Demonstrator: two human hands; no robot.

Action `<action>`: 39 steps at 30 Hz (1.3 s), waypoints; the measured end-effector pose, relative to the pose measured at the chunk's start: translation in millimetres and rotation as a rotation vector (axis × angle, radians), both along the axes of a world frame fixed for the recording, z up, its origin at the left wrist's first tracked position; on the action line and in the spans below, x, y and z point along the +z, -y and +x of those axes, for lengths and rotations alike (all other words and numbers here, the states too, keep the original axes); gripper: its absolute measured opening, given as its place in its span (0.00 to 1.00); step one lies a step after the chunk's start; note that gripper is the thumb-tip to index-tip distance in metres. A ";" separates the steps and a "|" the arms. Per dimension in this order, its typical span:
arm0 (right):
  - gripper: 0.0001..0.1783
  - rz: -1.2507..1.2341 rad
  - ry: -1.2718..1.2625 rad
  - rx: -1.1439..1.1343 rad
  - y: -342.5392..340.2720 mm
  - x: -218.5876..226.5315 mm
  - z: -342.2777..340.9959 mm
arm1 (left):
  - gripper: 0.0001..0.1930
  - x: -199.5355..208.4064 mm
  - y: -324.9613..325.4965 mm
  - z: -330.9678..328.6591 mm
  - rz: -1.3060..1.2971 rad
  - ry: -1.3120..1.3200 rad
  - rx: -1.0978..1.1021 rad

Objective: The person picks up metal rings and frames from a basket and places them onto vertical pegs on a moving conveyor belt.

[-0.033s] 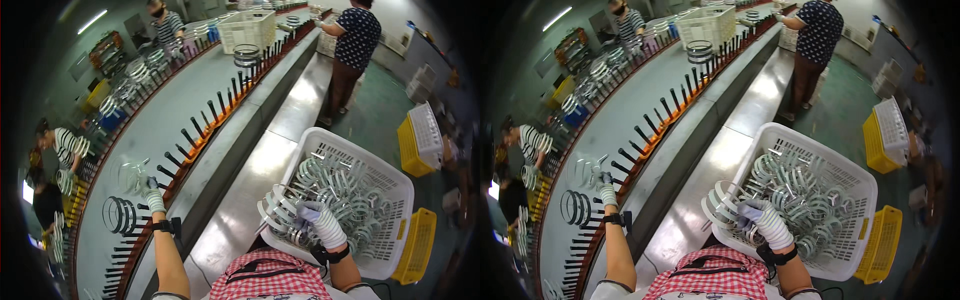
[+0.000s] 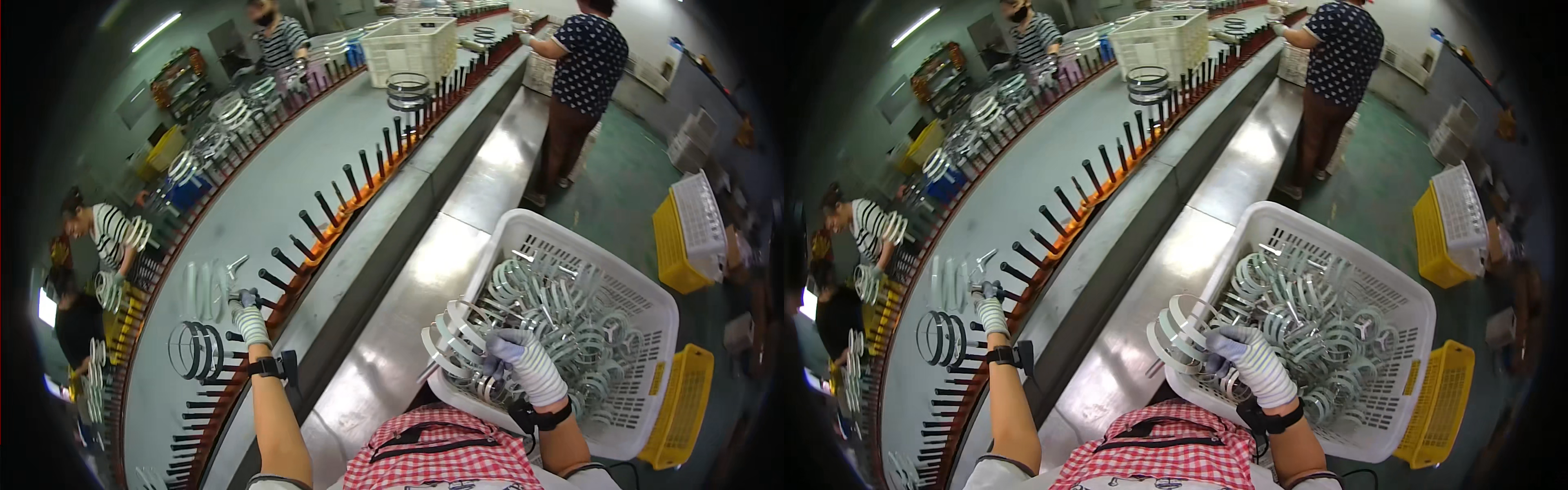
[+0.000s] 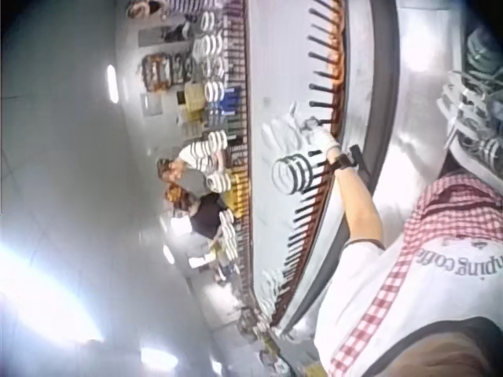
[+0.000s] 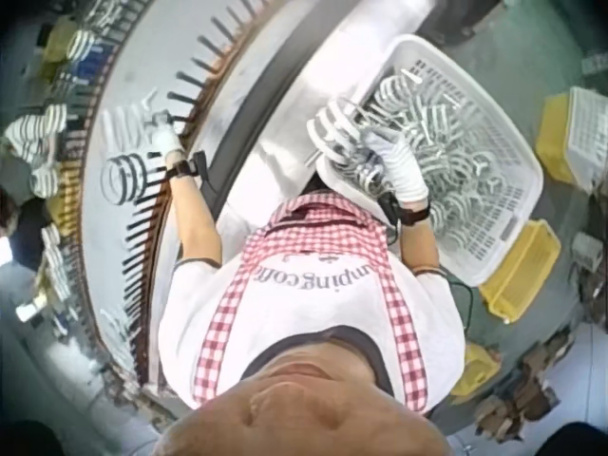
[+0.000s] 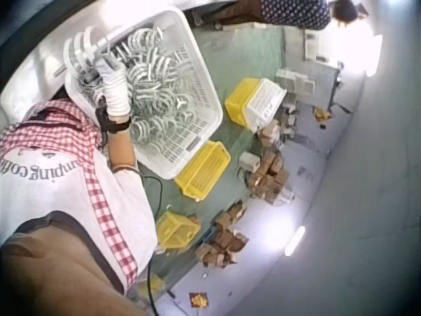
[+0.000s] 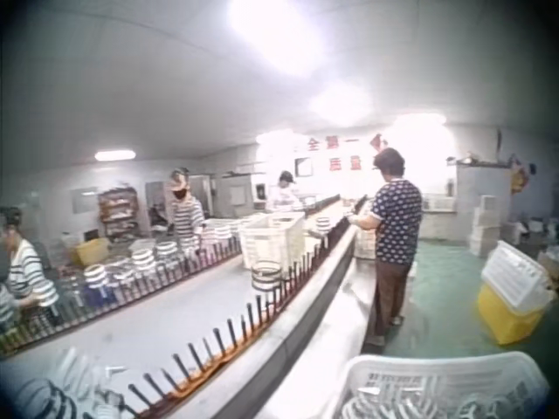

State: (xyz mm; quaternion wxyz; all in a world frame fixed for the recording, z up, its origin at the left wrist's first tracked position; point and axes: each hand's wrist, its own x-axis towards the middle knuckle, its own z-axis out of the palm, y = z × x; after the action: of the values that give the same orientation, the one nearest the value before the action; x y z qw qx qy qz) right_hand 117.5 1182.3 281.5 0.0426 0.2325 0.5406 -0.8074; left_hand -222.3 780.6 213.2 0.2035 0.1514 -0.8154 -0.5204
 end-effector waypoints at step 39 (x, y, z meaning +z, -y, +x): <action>0.22 -0.252 -0.122 0.337 -177.5 3.0 -181.0 | 0.29 70.3 -312.2 80.0 0.054 0.393 -0.527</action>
State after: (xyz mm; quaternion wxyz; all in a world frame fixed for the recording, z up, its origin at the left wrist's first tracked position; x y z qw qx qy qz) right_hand -63.5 1359.9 284.5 0.1729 0.0826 0.4681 -0.8627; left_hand -142.3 1092.9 283.5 -0.1036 0.0382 -0.8360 -0.5375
